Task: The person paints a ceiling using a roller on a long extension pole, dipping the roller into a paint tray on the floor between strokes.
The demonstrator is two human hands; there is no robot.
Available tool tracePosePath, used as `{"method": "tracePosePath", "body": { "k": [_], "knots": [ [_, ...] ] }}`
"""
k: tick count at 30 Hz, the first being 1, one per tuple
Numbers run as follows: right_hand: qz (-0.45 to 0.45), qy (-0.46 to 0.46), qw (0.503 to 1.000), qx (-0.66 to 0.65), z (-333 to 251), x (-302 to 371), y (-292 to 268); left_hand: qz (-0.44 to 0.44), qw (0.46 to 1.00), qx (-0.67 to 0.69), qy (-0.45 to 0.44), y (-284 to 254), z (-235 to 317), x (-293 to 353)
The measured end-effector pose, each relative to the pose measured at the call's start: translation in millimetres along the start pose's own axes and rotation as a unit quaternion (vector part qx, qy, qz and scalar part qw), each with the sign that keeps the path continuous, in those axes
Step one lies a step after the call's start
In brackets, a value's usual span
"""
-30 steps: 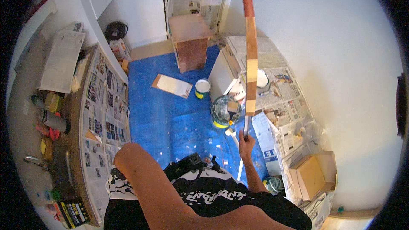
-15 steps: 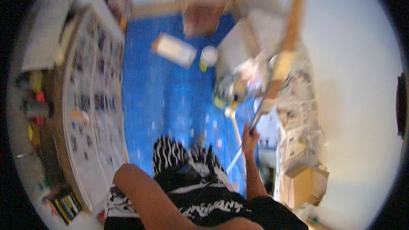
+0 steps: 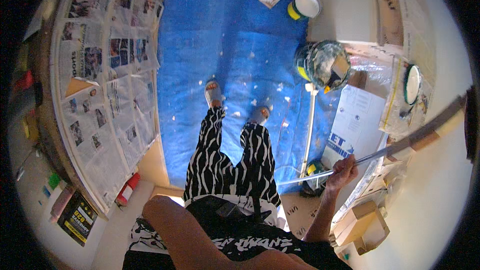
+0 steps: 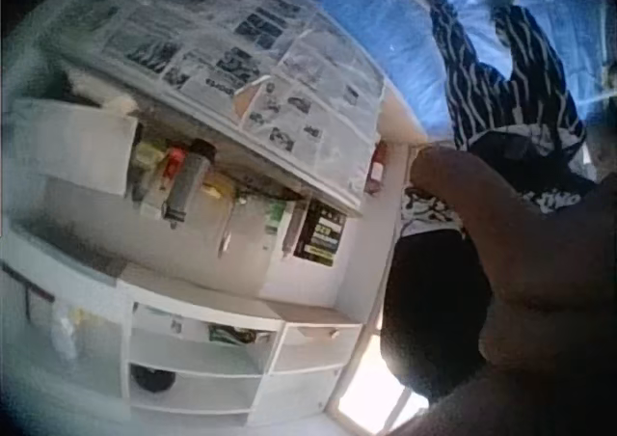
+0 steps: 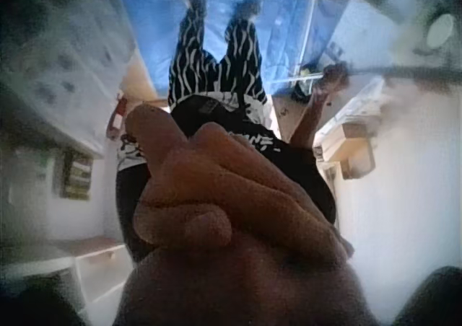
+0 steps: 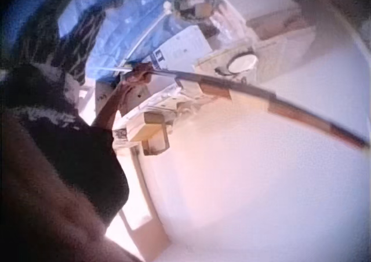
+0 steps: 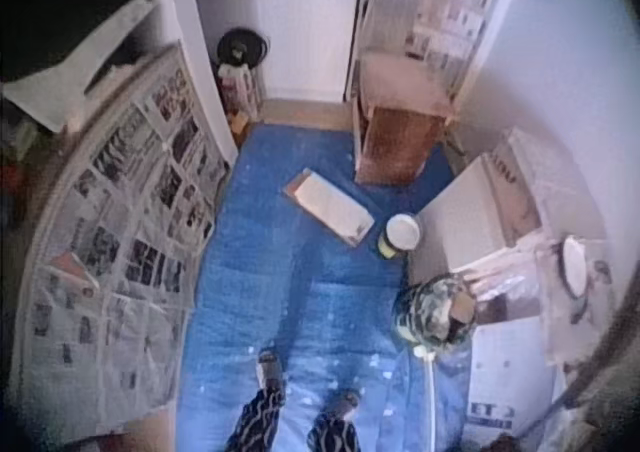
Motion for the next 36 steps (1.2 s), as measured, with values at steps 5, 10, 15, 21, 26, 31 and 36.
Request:
{"method": "tracePosePath", "body": {
  "k": [5, 10, 15, 21, 26, 31, 36],
  "knots": [
    [0.026, 0.053, 0.997, 0.044, 1, 7, -20, 0.0, 0.923, -0.384, 0.034, 19, -39, 48],
    [-0.025, 0.08, 0.992, 0.096, 4, 4, -50, -0.103, 0.912, -0.259, -0.301, 24, -134, 67],
    [-0.087, 0.084, 0.992, 0.033, 30, -50, -73, -0.49, 0.504, -0.711, -0.008, 103, -258, 22],
    [-0.061, 0.017, 0.998, 0.031, -59, -50, -89, -0.505, 0.515, -0.691, 0.042, 80, -231, 95],
    [-0.088, 0.017, 0.995, -0.032, -82, -98, -66, -0.232, 0.676, -0.693, 0.093, 22, -68, 176],
    [-0.013, -0.035, 0.999, -0.031, -131, -54, -62, -0.06, 0.75, -0.656, 0.07, -41, -4, 238],
    [-0.018, -0.058, 0.998, 0.005, -148, -46, -29, -0.016, 0.793, -0.607, 0.058, -56, 36, 237]
  ]
}}
Point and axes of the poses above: each hand's wrist, its own x-axis away from the middle knuckle, its own y-axis out of the palm, z = x × y, the point moved 9 cm from there along -x, towards the middle knuckle, and after that the axes turned 7 degrees about x, right-handed, at the moved point
